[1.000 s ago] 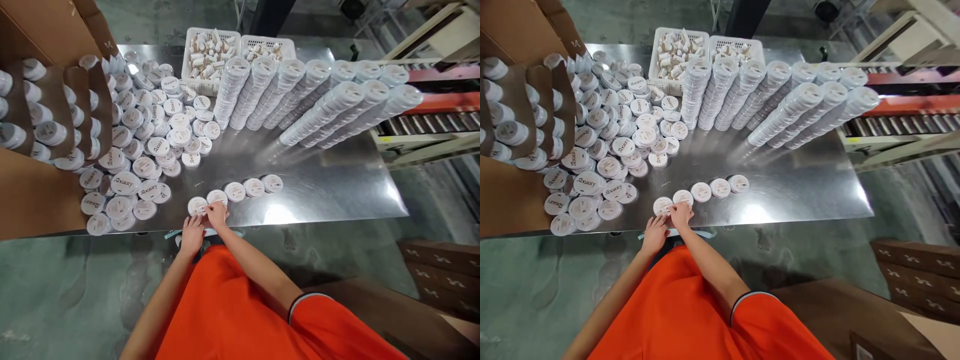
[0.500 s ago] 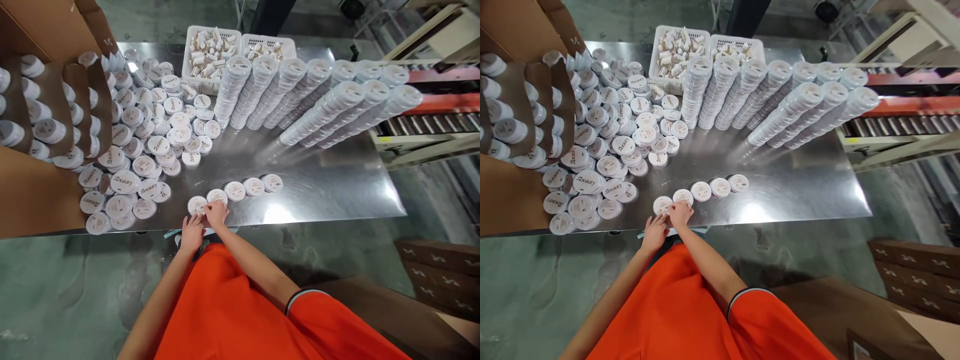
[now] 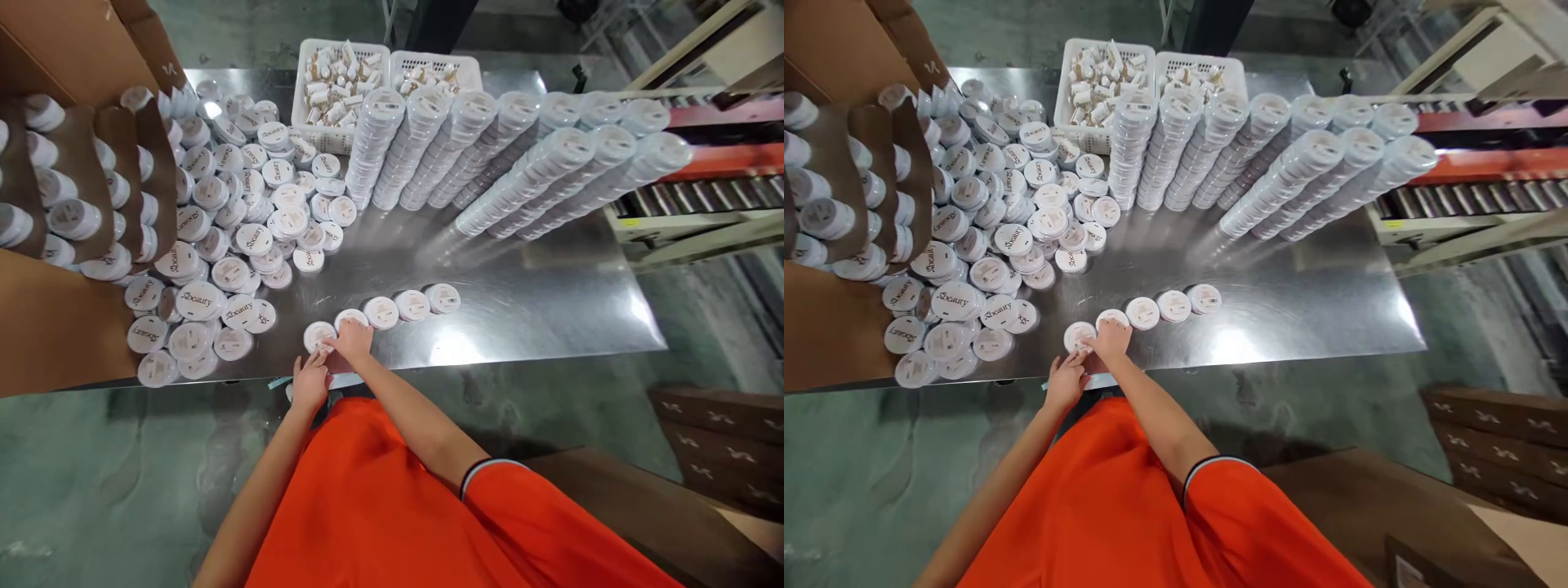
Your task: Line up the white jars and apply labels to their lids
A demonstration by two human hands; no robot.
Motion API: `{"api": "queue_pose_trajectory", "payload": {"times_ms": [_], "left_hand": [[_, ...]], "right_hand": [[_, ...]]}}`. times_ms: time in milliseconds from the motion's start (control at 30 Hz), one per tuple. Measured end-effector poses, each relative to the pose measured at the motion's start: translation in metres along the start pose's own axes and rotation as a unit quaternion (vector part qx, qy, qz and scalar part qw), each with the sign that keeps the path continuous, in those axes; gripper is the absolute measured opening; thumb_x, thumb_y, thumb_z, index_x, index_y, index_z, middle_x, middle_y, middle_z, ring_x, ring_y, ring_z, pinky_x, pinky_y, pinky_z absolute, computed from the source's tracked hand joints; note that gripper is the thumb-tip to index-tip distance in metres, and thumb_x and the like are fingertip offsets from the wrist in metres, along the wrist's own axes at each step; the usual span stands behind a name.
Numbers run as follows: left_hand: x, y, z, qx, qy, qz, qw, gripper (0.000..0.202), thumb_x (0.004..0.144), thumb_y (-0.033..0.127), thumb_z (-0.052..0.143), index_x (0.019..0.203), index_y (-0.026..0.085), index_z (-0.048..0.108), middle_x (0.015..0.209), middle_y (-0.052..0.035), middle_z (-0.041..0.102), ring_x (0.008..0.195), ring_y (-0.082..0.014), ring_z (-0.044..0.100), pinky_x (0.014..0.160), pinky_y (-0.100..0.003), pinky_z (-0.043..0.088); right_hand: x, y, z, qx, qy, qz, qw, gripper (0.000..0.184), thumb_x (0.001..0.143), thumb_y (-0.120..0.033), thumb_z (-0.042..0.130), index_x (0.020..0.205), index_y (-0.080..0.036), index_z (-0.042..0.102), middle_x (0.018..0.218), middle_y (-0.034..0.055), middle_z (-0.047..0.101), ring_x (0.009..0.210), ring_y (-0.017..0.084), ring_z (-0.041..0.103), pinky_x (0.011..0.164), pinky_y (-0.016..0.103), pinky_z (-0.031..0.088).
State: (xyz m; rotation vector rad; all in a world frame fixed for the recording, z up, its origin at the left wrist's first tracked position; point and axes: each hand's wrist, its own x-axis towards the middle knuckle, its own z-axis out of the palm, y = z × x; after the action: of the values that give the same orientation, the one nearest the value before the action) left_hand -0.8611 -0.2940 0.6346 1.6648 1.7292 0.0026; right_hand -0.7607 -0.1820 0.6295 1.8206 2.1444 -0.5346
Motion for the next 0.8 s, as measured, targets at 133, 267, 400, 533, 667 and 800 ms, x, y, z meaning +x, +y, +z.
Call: {"api": "queue_pose_trajectory", "payload": {"times_ms": [133,267,400,533,667,800], "left_hand": [[0.000,0.002,0.002,-0.021,0.016,-0.012,1.000,0.025,0.089,0.014,0.048,0.088,0.022,0.071,0.152,-0.0054,0.049,0.145,-0.0270,0.040,0.120,-0.062,0.022],[0.002,0.002,0.006,-0.087,0.053,-0.022,0.995,0.020,0.084,0.011,0.054,0.070,0.020,0.066,0.147,-0.0078,0.055,0.141,-0.0291,0.044,0.119,-0.066,0.016],[0.004,-0.005,0.007,-0.301,0.134,-0.053,0.943,0.025,0.077,0.021,0.064,0.053,0.019,0.056,0.126,-0.0099,0.071,0.127,-0.0306,0.058,0.116,-0.059,0.027],[-0.002,0.002,0.005,-0.515,0.229,-0.095,0.821,0.036,0.080,0.051,0.059,0.068,0.018,0.065,0.091,-0.0084,0.074,0.082,-0.0206,0.067,0.077,-0.035,0.054],[-0.003,0.030,0.003,-0.630,0.269,-0.119,0.719,0.044,0.070,0.059,0.071,0.065,0.016,0.062,0.059,0.0025,0.058,0.058,-0.0105,0.051,0.058,-0.023,0.046],[0.001,0.052,0.004,-0.652,0.259,-0.111,0.704,0.043,0.069,0.057,0.074,0.070,0.016,0.064,0.066,0.0019,0.060,0.062,-0.0104,0.053,0.061,-0.022,0.047]], "right_hand": [[-0.001,0.005,0.003,0.021,0.006,-0.019,1.000,0.042,0.094,-0.055,0.051,0.105,-0.019,0.069,0.110,0.0137,0.069,0.103,0.028,0.062,0.088,0.039,0.039],[-0.001,0.011,0.004,0.031,0.017,-0.055,0.998,0.029,0.096,-0.042,0.051,0.103,-0.019,0.069,0.109,0.0117,0.069,0.103,0.026,0.061,0.088,0.037,0.038],[-0.003,0.019,-0.004,0.061,0.011,-0.068,0.996,0.025,0.096,-0.036,0.052,0.095,-0.017,0.068,0.103,0.0118,0.070,0.099,0.024,0.062,0.085,0.035,0.039],[-0.020,0.033,-0.012,0.260,-0.023,-0.138,0.955,0.027,0.096,-0.037,0.050,0.082,-0.018,0.064,0.087,0.0052,0.068,0.082,0.017,0.060,0.076,0.029,0.042],[-0.046,0.044,-0.011,0.546,-0.103,-0.196,0.808,0.022,0.084,-0.037,0.062,0.097,-0.020,0.062,0.081,-0.0008,0.063,0.071,0.013,0.056,0.068,0.025,0.046],[-0.056,0.053,-0.015,0.604,-0.097,-0.154,0.776,0.021,0.076,-0.031,0.066,0.094,-0.020,0.061,0.073,-0.0035,0.058,0.064,0.012,0.053,0.064,0.025,0.045]]}}
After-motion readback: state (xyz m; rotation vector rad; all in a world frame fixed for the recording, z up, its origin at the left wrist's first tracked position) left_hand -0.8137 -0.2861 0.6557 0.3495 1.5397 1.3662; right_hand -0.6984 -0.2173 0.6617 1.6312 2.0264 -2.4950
